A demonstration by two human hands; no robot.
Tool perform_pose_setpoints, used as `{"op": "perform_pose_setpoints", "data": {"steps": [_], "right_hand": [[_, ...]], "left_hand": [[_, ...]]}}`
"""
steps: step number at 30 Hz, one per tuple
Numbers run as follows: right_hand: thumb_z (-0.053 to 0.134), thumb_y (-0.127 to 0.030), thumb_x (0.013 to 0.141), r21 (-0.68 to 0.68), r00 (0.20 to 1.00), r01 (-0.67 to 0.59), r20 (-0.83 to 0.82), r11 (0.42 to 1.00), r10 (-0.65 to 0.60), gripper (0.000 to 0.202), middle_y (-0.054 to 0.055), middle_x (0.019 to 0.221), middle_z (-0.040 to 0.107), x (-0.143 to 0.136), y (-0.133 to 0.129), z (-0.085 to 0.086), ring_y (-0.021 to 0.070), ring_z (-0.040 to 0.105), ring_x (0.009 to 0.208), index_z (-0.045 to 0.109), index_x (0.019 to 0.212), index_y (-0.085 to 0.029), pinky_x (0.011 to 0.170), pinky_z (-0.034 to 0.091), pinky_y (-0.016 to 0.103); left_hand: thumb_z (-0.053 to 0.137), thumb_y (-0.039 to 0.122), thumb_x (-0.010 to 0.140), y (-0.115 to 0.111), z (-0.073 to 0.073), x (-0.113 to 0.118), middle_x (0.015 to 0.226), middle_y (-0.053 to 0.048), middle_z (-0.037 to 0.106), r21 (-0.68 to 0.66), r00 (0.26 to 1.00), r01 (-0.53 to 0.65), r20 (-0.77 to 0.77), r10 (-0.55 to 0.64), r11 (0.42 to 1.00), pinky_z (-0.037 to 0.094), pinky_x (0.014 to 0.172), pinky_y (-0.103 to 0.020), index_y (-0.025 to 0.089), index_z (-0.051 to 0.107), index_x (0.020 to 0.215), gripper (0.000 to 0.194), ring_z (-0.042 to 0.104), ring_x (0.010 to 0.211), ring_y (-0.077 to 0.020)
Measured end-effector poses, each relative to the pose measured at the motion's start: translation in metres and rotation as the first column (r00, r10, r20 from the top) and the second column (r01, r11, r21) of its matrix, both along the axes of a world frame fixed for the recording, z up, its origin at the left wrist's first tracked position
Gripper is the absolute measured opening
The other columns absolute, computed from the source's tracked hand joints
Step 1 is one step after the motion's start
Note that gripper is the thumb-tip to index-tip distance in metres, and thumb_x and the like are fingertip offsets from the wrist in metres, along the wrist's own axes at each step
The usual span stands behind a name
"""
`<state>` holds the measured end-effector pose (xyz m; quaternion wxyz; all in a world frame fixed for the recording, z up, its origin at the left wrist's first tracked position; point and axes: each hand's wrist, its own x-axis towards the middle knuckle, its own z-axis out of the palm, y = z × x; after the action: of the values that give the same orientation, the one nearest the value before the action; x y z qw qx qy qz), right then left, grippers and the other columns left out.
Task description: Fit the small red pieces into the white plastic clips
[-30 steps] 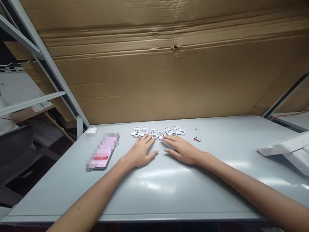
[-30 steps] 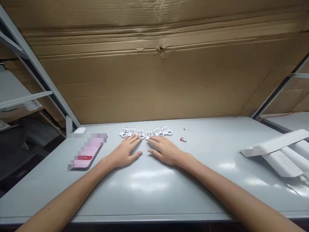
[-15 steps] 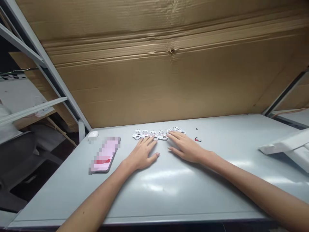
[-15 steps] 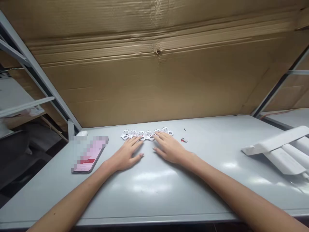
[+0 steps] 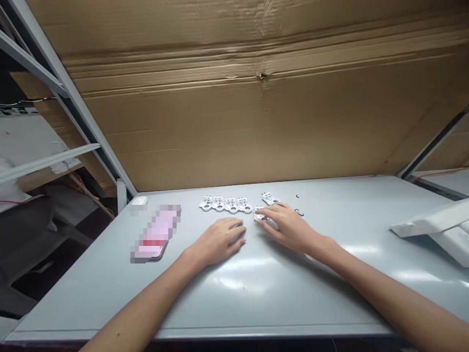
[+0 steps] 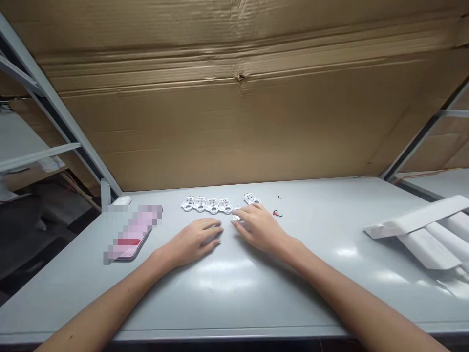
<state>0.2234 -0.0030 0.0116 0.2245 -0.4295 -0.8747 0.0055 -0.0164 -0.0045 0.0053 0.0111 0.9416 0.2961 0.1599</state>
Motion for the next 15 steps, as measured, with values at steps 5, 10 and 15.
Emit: {"op": "perform_pose_setpoints", "data": {"steps": [5,10,15], "right_hand": [[0.046,-0.03,0.096,0.027,1.0,0.031,0.002,0.999,-0.031,0.031,0.015,0.124,0.064,0.006,0.012,-0.01,0.0309,0.059,0.111,0.06,0.121,-0.018,0.093,0.046,0.047],[0.05,-0.032,0.093,-0.07,0.998,0.008,0.067,0.997,-0.003,0.025,0.013,0.103,0.069,0.011,0.012,-0.002,0.0293,0.063,0.092,0.063,0.111,-0.019,0.078,0.05,0.043],[0.052,-0.034,0.094,-0.085,0.983,-0.183,-0.022,0.979,0.181,0.034,0.014,0.119,0.067,-0.003,0.002,-0.001,0.029,0.06,0.11,0.059,0.124,-0.019,0.092,0.048,0.045]], "left_hand": [[0.051,0.025,0.097,0.0,0.002,-0.001,0.122,-0.013,0.062,-0.003,1.0,-0.019,-0.003,0.019,1.0,0.048,0.096,-0.039,0.017,0.061,0.113,0.021,0.059,0.113,-0.0265],[0.052,0.027,0.097,0.0,0.003,-0.002,0.124,-0.012,0.061,-0.004,0.999,-0.037,-0.01,0.037,0.999,0.047,0.098,-0.042,0.019,0.059,0.116,0.022,0.058,0.115,-0.0272],[0.052,0.03,0.097,0.0,0.002,-0.002,0.129,-0.014,0.06,-0.009,0.997,-0.079,0.022,0.079,0.997,0.046,0.101,-0.044,0.016,0.054,0.125,0.031,0.056,0.119,-0.0286]]}}
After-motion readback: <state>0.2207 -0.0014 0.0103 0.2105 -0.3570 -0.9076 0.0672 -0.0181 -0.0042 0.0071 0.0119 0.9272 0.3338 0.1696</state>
